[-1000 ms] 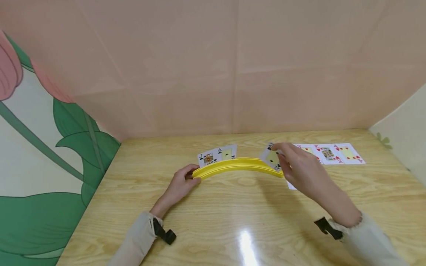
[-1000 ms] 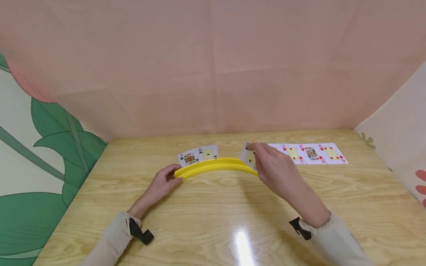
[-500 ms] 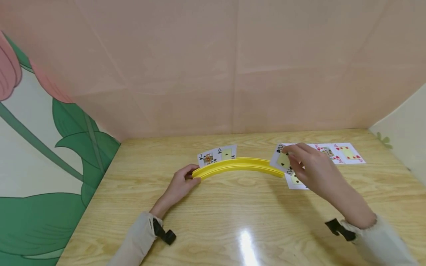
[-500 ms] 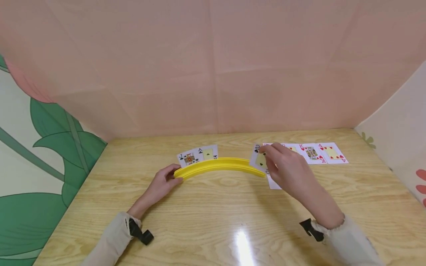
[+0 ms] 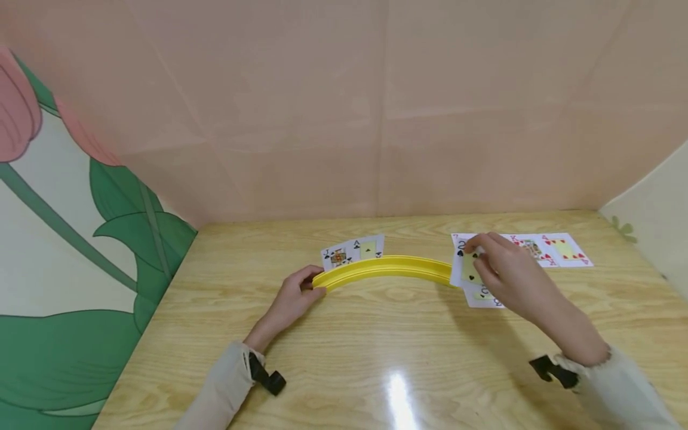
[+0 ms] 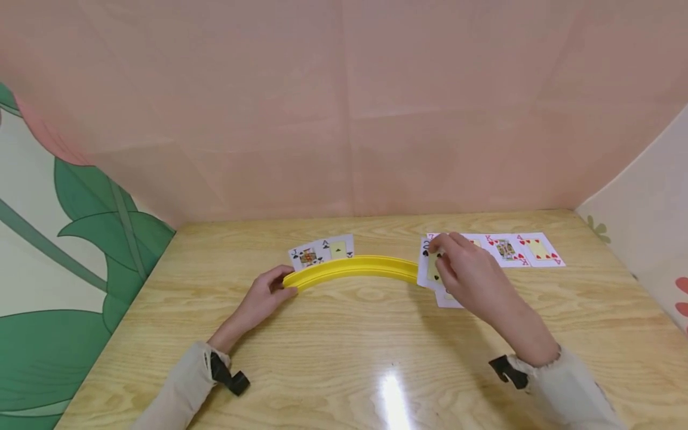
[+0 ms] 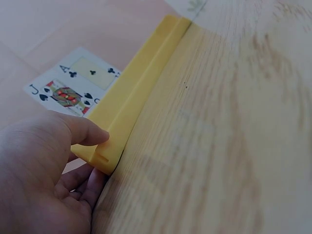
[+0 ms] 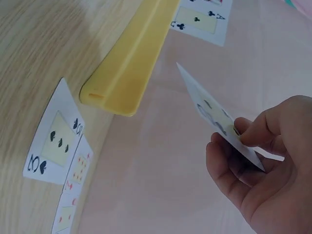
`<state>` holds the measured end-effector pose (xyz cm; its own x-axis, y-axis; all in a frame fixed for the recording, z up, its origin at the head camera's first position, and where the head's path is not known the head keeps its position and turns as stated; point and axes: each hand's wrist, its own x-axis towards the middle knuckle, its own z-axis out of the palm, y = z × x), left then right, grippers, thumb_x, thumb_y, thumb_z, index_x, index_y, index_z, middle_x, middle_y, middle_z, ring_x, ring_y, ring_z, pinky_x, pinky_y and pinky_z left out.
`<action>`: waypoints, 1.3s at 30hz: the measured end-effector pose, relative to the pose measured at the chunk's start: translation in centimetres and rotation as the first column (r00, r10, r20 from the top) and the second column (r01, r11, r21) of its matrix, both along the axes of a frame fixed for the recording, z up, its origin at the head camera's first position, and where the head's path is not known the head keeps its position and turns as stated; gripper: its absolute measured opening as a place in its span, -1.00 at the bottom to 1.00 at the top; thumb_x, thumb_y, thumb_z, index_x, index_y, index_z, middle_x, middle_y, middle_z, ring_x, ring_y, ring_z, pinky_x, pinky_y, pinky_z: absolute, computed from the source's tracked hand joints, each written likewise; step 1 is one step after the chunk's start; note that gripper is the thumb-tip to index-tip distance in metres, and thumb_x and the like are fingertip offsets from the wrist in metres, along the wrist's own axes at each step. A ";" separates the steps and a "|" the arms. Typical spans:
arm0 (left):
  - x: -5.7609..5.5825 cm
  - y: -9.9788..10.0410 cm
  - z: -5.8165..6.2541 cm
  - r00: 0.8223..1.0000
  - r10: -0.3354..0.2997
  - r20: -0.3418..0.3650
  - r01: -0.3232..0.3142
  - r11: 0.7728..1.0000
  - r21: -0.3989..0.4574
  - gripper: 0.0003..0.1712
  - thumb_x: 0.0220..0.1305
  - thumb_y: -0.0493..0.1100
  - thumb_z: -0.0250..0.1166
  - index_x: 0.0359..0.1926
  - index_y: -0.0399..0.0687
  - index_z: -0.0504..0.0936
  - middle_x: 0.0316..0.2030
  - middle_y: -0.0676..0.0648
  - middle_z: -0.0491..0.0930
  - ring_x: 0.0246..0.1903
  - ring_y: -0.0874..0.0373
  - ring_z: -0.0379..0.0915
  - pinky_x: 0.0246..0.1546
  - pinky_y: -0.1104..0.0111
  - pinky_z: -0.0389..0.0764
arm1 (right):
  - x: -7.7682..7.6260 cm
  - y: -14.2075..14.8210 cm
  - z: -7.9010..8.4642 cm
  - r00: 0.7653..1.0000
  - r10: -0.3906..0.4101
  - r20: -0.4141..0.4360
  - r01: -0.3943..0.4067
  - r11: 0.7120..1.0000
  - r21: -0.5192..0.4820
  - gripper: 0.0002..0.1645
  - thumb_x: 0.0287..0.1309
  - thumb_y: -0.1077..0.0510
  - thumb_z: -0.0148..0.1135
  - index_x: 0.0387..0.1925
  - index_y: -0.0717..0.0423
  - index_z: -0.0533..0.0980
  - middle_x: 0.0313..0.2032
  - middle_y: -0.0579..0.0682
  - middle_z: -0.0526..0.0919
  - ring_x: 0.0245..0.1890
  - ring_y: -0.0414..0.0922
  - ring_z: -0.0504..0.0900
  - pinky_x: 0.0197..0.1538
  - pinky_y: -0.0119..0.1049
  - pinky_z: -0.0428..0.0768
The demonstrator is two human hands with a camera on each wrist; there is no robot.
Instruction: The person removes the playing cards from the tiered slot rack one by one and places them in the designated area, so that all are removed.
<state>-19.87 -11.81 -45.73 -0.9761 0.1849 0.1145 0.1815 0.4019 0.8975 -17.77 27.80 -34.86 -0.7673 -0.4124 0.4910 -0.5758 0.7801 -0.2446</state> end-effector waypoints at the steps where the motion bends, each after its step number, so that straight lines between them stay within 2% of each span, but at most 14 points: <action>1: 0.0 0.0 0.0 1.000 -0.004 0.002 0.004 1.000 -0.006 -0.61 0.26 -0.30 0.36 0.11 -0.13 0.62 -0.03 -0.06 0.63 -0.10 0.11 0.53 -0.04 0.20 0.58 | 0.0 0.2 -0.1 1.000 -0.006 0.008 0.006 1.000 0.001 -0.72 0.10 0.44 0.16 -0.16 0.13 0.53 -0.42 -0.08 0.47 -0.63 -0.33 0.26 -0.57 -0.40 0.27; 6: 0.0 -0.1 -0.1 1.000 -0.012 0.008 0.012 1.000 -0.027 -0.61 0.28 -0.28 0.34 0.13 -0.11 0.60 -0.01 -0.05 0.62 -0.10 0.13 0.52 -0.05 0.28 0.58 | 0.1 1.5 -1.0 0.998 -0.036 0.044 0.036 0.999 0.002 -0.72 0.14 0.45 0.09 -0.18 0.12 0.55 -0.38 -0.06 0.56 -0.66 -0.34 0.20 -0.57 -0.39 0.24; 10: -0.1 -0.2 -0.2 1.000 -0.016 0.002 0.016 0.999 -0.034 -0.61 0.29 -0.27 0.33 0.14 -0.11 0.59 -0.01 -0.05 0.61 -0.10 0.14 0.52 -0.06 0.30 0.58 | 0.1 2.9 -1.8 0.994 -0.086 0.062 0.084 0.996 0.028 -0.65 0.14 0.48 -0.04 -0.25 0.10 0.57 -0.31 -0.03 0.64 -0.57 -0.24 0.25 -0.51 -0.36 0.21; 13: -0.1 -0.2 -0.2 1.000 -0.019 0.000 0.019 0.999 -0.033 -0.60 0.28 -0.28 0.34 0.14 -0.12 0.59 -0.01 -0.05 0.62 -0.10 0.13 0.52 -0.05 0.29 0.58 | 0.0 4.2 -2.2 0.990 -0.108 0.087 0.103 0.993 0.064 -0.67 0.17 0.47 -0.05 -0.32 0.08 0.58 -0.35 -0.04 0.65 -0.51 -0.19 0.28 -0.48 -0.36 0.24; 18: -0.1 -0.2 -0.2 1.000 -0.006 0.002 0.006 1.000 -0.030 -0.61 0.28 -0.28 0.34 0.13 -0.10 0.60 -0.02 -0.02 0.62 -0.09 0.15 0.52 -0.04 0.28 0.58 | -1.0 6.3 -3.3 0.987 -0.094 0.132 0.082 0.992 0.097 -0.78 0.24 0.39 0.09 -0.37 0.10 0.61 -0.42 -0.06 0.63 -0.54 -0.22 0.30 -0.47 -0.32 0.32; 22: -0.1 -0.2 -0.3 1.000 -0.007 -0.006 0.006 0.999 -0.036 -0.62 0.28 -0.28 0.34 0.12 -0.12 0.61 -0.03 -0.02 0.62 -0.10 0.15 0.52 -0.05 0.27 0.58 | -1.8 7.7 -4.5 0.964 -0.101 0.247 0.067 0.987 0.144 -0.94 0.17 0.30 0.24 -0.35 0.10 0.58 -0.32 0.06 0.58 -0.50 -0.17 0.34 -0.44 -0.29 0.35; 24: -0.2 -0.2 -0.3 1.000 -0.005 -0.005 0.005 0.999 -0.037 -0.62 0.27 -0.29 0.35 0.12 -0.11 0.61 -0.03 -0.02 0.62 -0.10 0.15 0.52 -0.05 0.27 0.58 | -1.9 8.2 -5.1 0.942 -0.110 0.318 0.058 0.984 0.166 -0.89 0.10 0.27 0.31 -0.31 0.09 0.54 -0.28 0.12 0.50 -0.44 -0.12 0.35 -0.40 -0.25 0.35; 26: -0.2 -0.1 -0.2 1.000 -0.005 -0.001 0.005 0.999 -0.033 -0.62 0.27 -0.28 0.35 0.12 -0.10 0.61 -0.03 -0.02 0.62 -0.10 0.15 0.52 -0.05 0.27 0.58 | -2.0 8.6 -5.5 0.932 -0.116 0.343 0.059 0.983 0.174 -0.81 0.01 0.26 0.36 -0.30 0.06 0.53 -0.26 0.17 0.45 -0.38 -0.03 0.39 -0.34 -0.17 0.37; 29: -0.2 -0.1 -0.2 1.000 -0.006 0.002 0.006 0.999 -0.032 -0.61 0.27 -0.28 0.35 0.12 -0.10 0.61 -0.03 -0.02 0.62 -0.10 0.15 0.52 -0.04 0.26 0.57 | -2.1 9.2 -6.2 0.942 -0.097 0.322 0.046 0.986 0.163 -0.72 -0.07 0.26 0.44 -0.30 0.04 0.51 -0.22 0.24 0.46 -0.22 0.16 0.45 -0.19 0.05 0.39; 32: -0.2 0.0 -0.1 1.000 -0.010 0.004 0.010 0.999 -0.032 -0.61 0.28 -0.27 0.34 0.13 -0.11 0.60 -0.02 -0.03 0.62 -0.10 0.15 0.52 -0.04 0.26 0.57 | -2.2 9.9 -6.7 0.964 -0.057 0.259 0.018 0.988 0.151 -0.67 -0.13 0.29 0.51 -0.31 0.04 0.54 -0.17 0.27 0.50 -0.09 0.27 0.44 -0.07 0.21 0.30; 34: -0.2 -0.1 -0.1 1.000 -0.012 0.003 0.012 0.999 -0.034 -0.62 0.28 -0.27 0.34 0.13 -0.11 0.60 -0.02 -0.03 0.62 -0.10 0.14 0.52 -0.05 0.26 0.57 | -2.3 10.2 -6.9 0.972 -0.021 0.232 -0.012 0.990 0.141 -0.64 -0.16 0.33 0.52 -0.29 0.06 0.55 -0.15 0.29 0.51 -0.05 0.31 0.42 -0.02 0.26 0.23; 39: -0.2 -0.1 -0.2 1.000 -0.012 0.005 0.012 0.999 -0.030 -0.63 0.28 -0.28 0.34 0.12 -0.09 0.61 -0.03 -0.02 0.62 -0.11 0.14 0.52 -0.04 0.26 0.57 | -2.7 10.6 -7.5 0.982 0.076 0.172 -0.096 0.989 0.110 -0.57 -0.21 0.42 0.51 -0.24 0.09 0.59 -0.08 0.27 0.54 0.01 0.24 0.40 0.00 0.23 0.18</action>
